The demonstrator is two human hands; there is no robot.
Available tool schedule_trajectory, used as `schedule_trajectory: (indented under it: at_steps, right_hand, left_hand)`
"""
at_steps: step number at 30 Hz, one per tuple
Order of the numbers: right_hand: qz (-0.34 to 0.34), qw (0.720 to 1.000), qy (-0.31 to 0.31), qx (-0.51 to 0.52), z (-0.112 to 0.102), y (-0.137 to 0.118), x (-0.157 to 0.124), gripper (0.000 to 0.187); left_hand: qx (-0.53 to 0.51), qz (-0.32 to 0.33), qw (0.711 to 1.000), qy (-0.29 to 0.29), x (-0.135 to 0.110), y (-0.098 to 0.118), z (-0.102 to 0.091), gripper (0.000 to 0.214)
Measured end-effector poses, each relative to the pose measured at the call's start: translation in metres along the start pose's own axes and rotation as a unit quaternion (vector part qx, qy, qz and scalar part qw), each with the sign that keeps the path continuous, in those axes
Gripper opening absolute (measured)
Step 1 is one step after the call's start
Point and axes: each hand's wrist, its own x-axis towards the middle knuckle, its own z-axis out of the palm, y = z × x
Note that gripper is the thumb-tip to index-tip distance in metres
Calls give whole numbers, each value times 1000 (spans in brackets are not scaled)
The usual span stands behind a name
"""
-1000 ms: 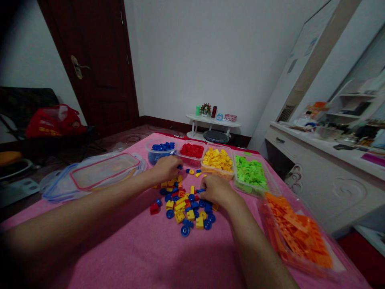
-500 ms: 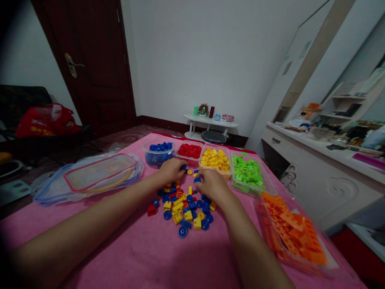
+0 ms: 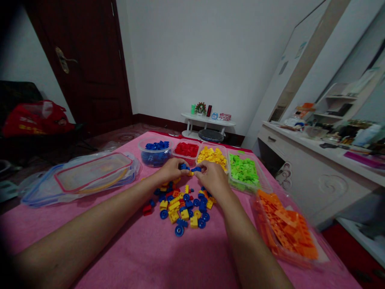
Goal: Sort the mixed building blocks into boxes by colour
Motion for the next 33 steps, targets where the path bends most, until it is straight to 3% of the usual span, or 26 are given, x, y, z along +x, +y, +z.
schedule_trajectory:
  at_steps: [2, 4, 6, 8, 10, 15, 20, 23, 25, 27, 29, 31, 33]
  right_hand:
    - [-3, 999, 31, 26, -2, -1, 1, 20]
    - [-10, 996, 66, 52, -5, -3, 1, 20]
    - [-19, 992, 106, 71, -8, -6, 1, 21]
    - [-29, 987, 137, 81, -10, -10, 0, 23]
    - [-35, 984, 150, 91, -10, -13, -1, 27]
    - [-30, 982, 113, 151, -8, -17, -2, 38]
    - [-32, 980, 139, 137, -14, -19, -3, 32]
    - [-32, 979, 146, 137, -19, -20, -4, 29]
    - [-32, 979, 148, 137, -20, -20, -4, 27]
    - [-30, 979, 151, 137, -19, -19, -3, 27]
    - [-28, 978, 155, 140, -19, -18, -3, 27]
    - [-27, 977, 159, 140, -18, -17, -2, 26]
    - [-28, 977, 163, 135, -18, -16, -1, 25]
  left_hand:
    - [-231, -42, 971, -40, -3, 10, -2, 15]
    - [-434, -98, 892, -75, -6, 20, -3, 12]
    - [-565, -152, 806, -93, -8, 28, -3, 13]
    - [-631, -193, 744, -105, -9, 32, -2, 14]
    - [-664, -219, 705, -122, -9, 32, 0, 16]
    - [-694, -225, 665, -161, -11, 29, 3, 28]
    - [-666, -234, 682, -193, -12, 29, 4, 28]
    - [-632, -238, 715, -179, -10, 36, -2, 13]
    - [-601, -224, 753, -147, -4, 42, -13, 8]
    - [-557, -182, 806, -81, 6, 46, -32, 7]
    - [-484, -124, 866, 21, 20, 45, -55, 6]
    - [-352, -72, 925, 128, 34, 37, -79, 10]
    - [-211, -65, 956, 192, 45, 24, -99, 18]
